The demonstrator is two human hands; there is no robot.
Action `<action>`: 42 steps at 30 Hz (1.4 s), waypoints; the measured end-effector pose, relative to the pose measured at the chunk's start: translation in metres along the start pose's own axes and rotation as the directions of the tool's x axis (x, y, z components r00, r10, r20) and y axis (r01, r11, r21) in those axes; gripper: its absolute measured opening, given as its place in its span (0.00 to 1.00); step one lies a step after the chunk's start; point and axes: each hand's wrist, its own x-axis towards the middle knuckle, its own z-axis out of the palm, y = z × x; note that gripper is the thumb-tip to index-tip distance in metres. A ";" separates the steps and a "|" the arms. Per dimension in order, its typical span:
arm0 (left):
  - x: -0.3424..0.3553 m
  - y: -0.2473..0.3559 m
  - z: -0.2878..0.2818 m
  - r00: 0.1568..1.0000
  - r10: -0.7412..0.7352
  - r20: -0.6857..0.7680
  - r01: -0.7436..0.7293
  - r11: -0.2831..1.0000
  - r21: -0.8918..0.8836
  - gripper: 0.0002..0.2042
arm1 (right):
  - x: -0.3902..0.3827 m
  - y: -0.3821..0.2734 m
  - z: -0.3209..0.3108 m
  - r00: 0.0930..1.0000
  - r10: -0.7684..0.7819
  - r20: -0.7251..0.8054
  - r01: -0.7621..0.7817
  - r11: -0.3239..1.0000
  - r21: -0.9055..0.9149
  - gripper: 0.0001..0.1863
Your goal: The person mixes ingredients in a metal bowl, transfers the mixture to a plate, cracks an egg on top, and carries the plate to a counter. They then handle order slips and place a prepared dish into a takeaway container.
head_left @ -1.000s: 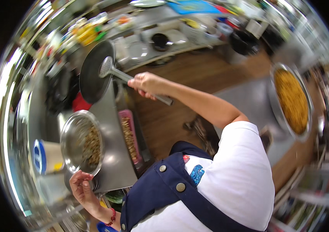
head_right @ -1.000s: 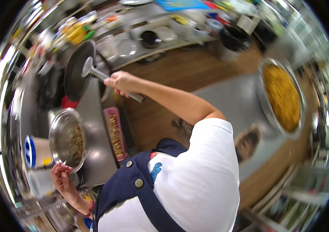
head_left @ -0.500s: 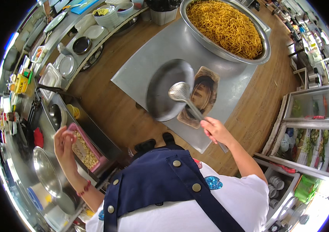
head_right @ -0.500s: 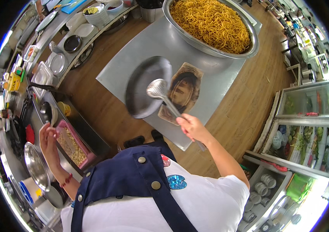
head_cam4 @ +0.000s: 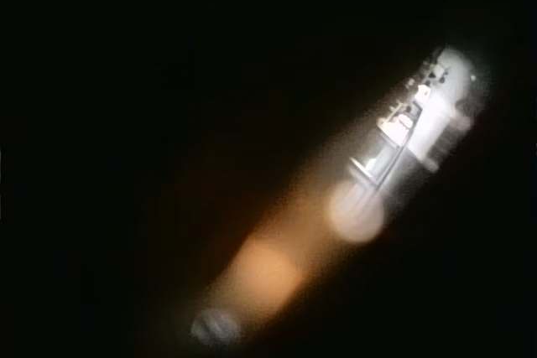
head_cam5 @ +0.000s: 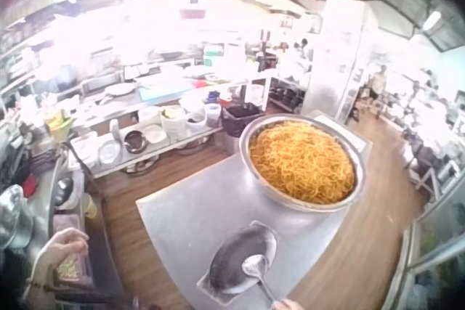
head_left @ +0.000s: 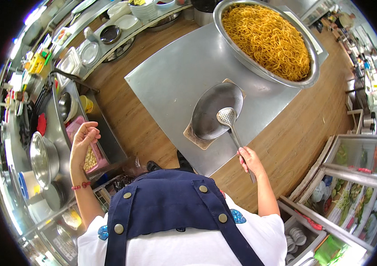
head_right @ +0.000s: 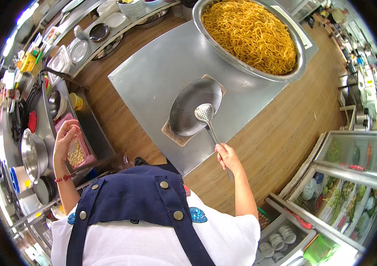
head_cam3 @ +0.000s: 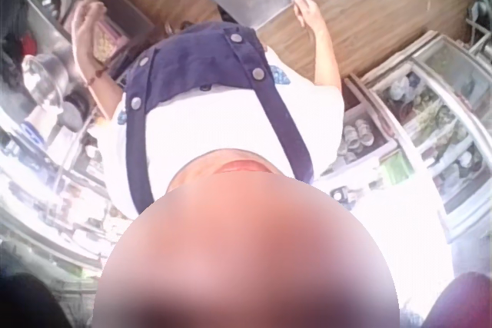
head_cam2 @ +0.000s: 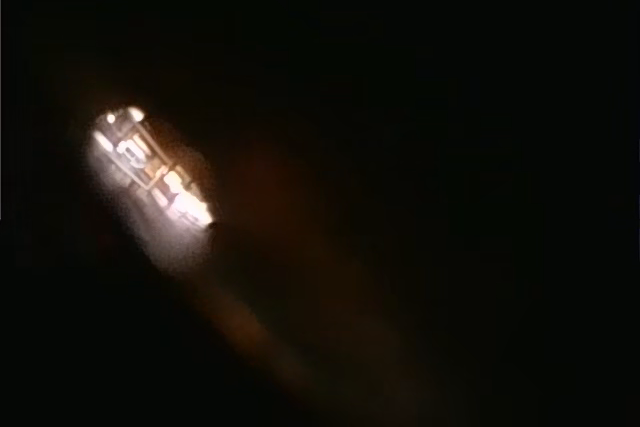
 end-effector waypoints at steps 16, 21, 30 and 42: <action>-0.238 -0.318 -0.070 0.792 -0.440 -0.424 0.577 0.766 0.283 0.17 | 0.021 -0.216 0.369 0.537 -0.097 0.838 0.565 0.779 -0.272 0.21; -0.298 -0.280 -0.069 0.637 -0.488 -0.597 0.209 0.855 -0.475 0.11 | -0.005 -0.192 0.564 0.410 0.276 0.869 0.768 0.411 -0.492 0.21; -0.222 -0.220 -0.207 0.614 -0.303 -0.729 -0.279 0.781 -0.559 0.17 | 0.007 -0.192 0.575 0.626 0.115 0.771 0.501 0.698 -0.511 0.23; -0.054 -0.218 -0.284 0.406 -0.410 -0.817 -0.766 0.334 -0.549 0.13 | 0.046 -0.228 0.544 0.623 -0.019 0.782 0.441 0.834 -0.331 0.21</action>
